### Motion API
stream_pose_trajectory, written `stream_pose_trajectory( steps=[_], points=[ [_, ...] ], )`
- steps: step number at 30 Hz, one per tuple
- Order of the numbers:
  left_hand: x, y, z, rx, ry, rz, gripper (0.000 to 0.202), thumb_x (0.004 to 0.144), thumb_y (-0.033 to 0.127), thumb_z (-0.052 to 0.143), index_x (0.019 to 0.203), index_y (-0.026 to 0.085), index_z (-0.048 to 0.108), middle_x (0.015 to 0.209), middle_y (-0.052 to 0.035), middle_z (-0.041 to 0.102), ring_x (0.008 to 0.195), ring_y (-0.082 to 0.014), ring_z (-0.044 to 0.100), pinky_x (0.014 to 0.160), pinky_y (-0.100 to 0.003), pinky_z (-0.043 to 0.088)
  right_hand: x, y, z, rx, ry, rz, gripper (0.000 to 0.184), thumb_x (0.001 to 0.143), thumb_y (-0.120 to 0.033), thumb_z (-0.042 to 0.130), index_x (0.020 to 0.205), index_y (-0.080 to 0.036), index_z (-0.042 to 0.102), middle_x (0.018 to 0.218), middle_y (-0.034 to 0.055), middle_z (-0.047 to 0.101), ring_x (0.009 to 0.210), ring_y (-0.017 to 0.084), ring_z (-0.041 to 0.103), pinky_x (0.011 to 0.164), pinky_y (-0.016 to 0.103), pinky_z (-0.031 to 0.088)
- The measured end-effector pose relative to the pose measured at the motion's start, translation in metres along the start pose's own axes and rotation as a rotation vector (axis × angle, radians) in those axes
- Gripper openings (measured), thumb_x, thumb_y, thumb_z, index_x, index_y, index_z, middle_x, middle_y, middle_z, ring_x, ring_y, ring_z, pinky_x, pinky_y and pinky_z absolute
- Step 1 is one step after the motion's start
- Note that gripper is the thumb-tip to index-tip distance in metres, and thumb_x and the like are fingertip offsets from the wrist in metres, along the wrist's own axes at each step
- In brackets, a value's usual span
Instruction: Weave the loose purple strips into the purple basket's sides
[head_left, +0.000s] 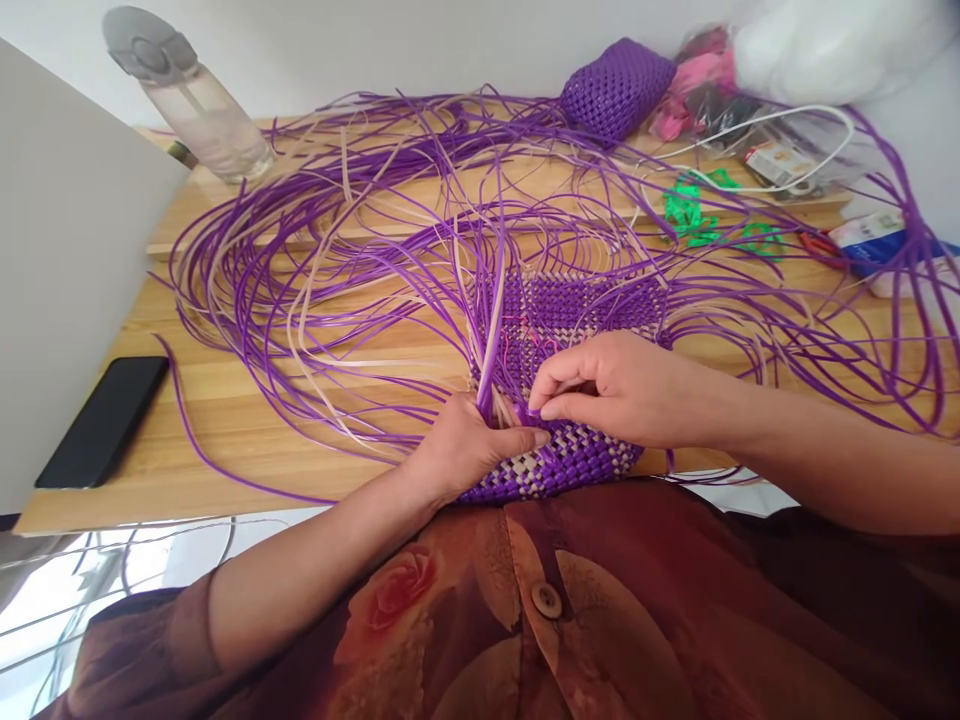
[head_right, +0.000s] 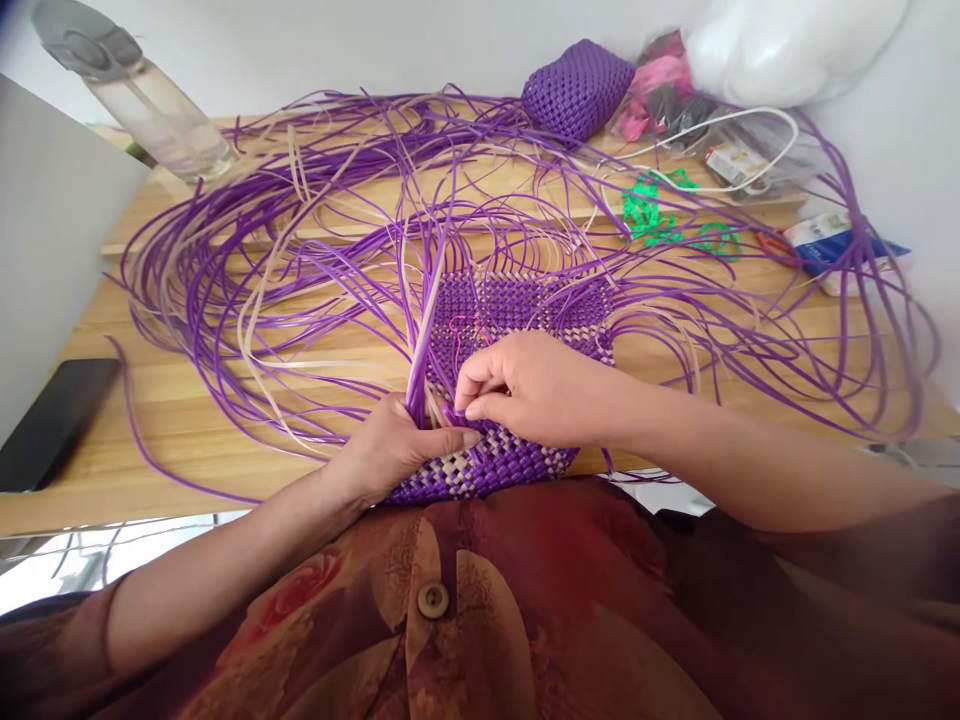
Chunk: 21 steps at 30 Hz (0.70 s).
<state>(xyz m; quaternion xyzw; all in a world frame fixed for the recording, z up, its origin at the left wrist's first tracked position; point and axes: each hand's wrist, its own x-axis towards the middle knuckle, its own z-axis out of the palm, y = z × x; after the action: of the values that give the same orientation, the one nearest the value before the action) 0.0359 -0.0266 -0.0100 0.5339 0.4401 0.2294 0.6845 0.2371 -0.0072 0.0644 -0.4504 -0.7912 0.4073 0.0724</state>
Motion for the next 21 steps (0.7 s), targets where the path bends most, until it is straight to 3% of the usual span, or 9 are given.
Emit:
stream_pose_trajectory(
  steps=[3,10,13,17,19,21],
  points=[
    [0.0,0.001,0.001,-0.022,-0.002,0.0,0.027,0.068,0.031,0.08,0.064,0.016,0.058,0.058,0.0053,0.047,0.054,-0.0088,0.038,0.055,-0.025,0.03,0.001,-0.006,0.003,-0.114,0.037,0.007,0.016,0.081,-0.016,0.058,0.083,-0.02,0.073,0.08,-0.0037,0.073,0.072,0.012,0.063,0.069,0.024,0.04],
    [0.003,-0.002,0.005,-0.109,0.008,0.025,0.021,0.066,0.022,0.079,0.084,0.014,0.07,0.072,0.0028,0.063,0.065,-0.011,0.052,0.064,-0.024,0.04,0.009,-0.02,0.011,-0.128,0.055,0.03,0.009,0.083,-0.022,0.064,0.088,-0.019,0.07,0.071,-0.0048,0.071,0.066,0.011,0.062,0.067,0.023,0.038],
    [0.004,-0.004,0.005,-0.09,0.037,0.047,0.017,0.063,0.016,0.079,0.077,0.014,0.07,0.072,0.0026,0.065,0.067,-0.012,0.055,0.065,-0.024,0.043,0.012,-0.02,0.017,-0.21,0.06,-0.037,0.009,0.086,-0.026,0.064,0.086,-0.018,0.069,0.073,-0.0015,0.068,0.068,0.012,0.059,0.067,0.025,0.036],
    [0.005,-0.004,0.003,-0.071,0.04,0.063,0.011,0.065,0.017,0.076,0.073,0.013,0.069,0.069,0.0017,0.065,0.068,-0.0144,0.057,0.066,-0.026,0.045,0.016,-0.021,0.027,-0.346,0.099,-0.211,0.017,0.089,-0.02,0.055,0.077,-0.014,0.066,0.087,0.0068,0.065,0.081,0.017,0.056,0.077,0.03,0.038],
    [0.005,-0.003,0.002,-0.027,0.056,0.09,0.012,0.064,0.017,0.076,0.073,0.014,0.069,0.072,0.0003,0.066,0.073,-0.0174,0.06,0.07,-0.028,0.047,0.019,-0.028,0.025,-0.273,0.138,-0.233,0.015,0.086,-0.019,0.056,0.074,-0.014,0.064,0.083,0.0061,0.064,0.081,0.017,0.054,0.08,0.032,0.039],
    [0.005,-0.002,0.001,0.002,0.081,0.122,0.017,0.063,0.018,0.078,0.078,0.014,0.07,0.078,-0.0012,0.068,0.08,-0.0197,0.061,0.074,-0.03,0.048,0.022,-0.039,0.012,-0.084,0.095,-0.136,0.02,0.086,-0.026,0.058,0.07,-0.015,0.062,0.072,0.0026,0.061,0.072,0.014,0.053,0.077,0.031,0.041]
  ],
)
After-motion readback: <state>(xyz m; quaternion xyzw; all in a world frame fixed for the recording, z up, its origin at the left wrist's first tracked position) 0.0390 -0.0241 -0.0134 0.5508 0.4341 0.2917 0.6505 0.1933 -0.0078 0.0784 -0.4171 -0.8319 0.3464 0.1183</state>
